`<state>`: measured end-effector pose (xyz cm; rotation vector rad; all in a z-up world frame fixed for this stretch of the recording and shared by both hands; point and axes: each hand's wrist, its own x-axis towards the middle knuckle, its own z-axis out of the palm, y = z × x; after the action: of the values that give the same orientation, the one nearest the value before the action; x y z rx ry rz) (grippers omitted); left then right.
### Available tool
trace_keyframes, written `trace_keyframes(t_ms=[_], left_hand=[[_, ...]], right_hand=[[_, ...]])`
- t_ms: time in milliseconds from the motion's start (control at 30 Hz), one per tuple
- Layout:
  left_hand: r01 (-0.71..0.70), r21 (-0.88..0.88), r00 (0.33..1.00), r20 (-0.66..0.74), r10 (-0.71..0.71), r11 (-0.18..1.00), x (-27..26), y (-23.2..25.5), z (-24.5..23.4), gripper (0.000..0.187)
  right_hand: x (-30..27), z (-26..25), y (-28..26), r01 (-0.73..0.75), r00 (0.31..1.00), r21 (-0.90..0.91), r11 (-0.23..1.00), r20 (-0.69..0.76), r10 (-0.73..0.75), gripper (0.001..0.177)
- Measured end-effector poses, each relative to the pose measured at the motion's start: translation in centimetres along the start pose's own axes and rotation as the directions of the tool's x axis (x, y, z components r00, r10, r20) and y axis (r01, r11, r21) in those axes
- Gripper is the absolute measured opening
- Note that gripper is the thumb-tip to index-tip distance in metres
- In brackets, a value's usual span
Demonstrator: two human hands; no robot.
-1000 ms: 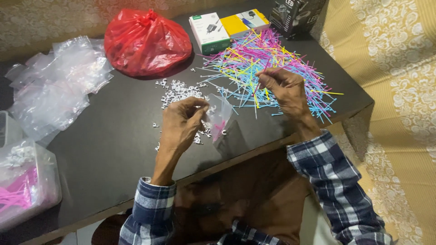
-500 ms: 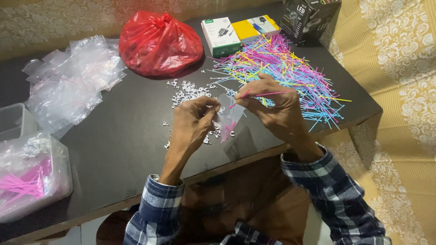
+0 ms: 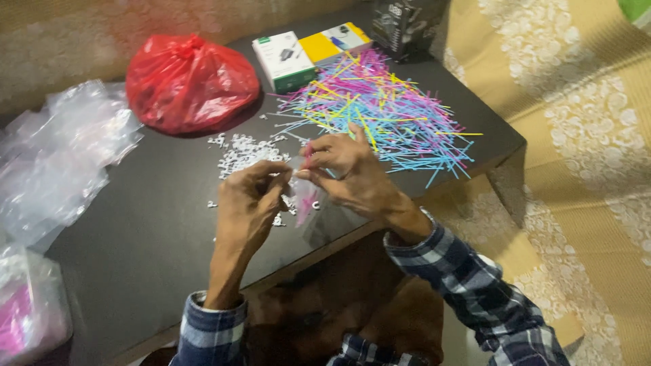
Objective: The person sorts small white plastic tags and colorful cable ties by hand, placing them into small plastic bags on a table.
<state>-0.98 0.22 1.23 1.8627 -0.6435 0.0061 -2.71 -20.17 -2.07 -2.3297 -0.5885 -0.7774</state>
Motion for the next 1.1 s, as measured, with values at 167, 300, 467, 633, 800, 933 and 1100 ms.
trace_keyframes(t_ms=[167, 300, 467, 633, 800, 933, 1100], left_hand=[[0.044, -0.030, 0.998, -0.041, -0.045, 0.999, 0.1, 0.2, 0.9, 0.013], [0.018, -0.013, 0.999, -0.040, -0.019, 1.000, 0.2, 0.1, 1.7, 0.012], [0.054, -0.019, 0.998, -0.043, -0.054, 0.998, 0.2, 0.4, 2.0, 0.014], [0.073, -0.049, 0.997, -0.037, -0.075, 0.996, 0.2, 0.2, 2.0, 0.014], [0.126, -0.013, 0.986, -0.106, -0.127, 0.992, -0.1, 0.7, 1.9, 0.011], [0.157, -0.034, 0.982, -0.103, -0.160, 0.987, -0.2, 1.0, 2.4, 0.012], [0.165, -0.032, 0.979, -0.112, -0.168, 0.986, -0.1, 1.5, 3.1, 0.012]], right_hand=[[-0.6, -0.3, -0.4, -0.045, 0.999, -0.120, 0.992, 0.019, 0.048, 0.013], [-1.2, 0.0, 0.2, -0.078, 0.996, -0.075, 0.994, 0.031, 0.080, 0.022], [-1.6, -0.2, -0.1, -0.130, 0.992, 0.035, 0.991, 0.002, 0.130, 0.021], [-3.0, -0.3, 0.9, -0.129, 0.989, 0.125, 0.984, -0.055, 0.137, 0.024], [-5.7, -3.1, 8.1, -0.120, 0.960, 0.217, 0.969, -0.225, 0.170, 0.021], [-10.6, -6.8, 18.8, -0.346, 0.937, -0.104, 0.933, -0.092, 0.337, 0.019], [-13.2, -10.0, 24.9, -0.144, 0.923, -0.684, 0.716, 0.169, 0.347, 0.023]])
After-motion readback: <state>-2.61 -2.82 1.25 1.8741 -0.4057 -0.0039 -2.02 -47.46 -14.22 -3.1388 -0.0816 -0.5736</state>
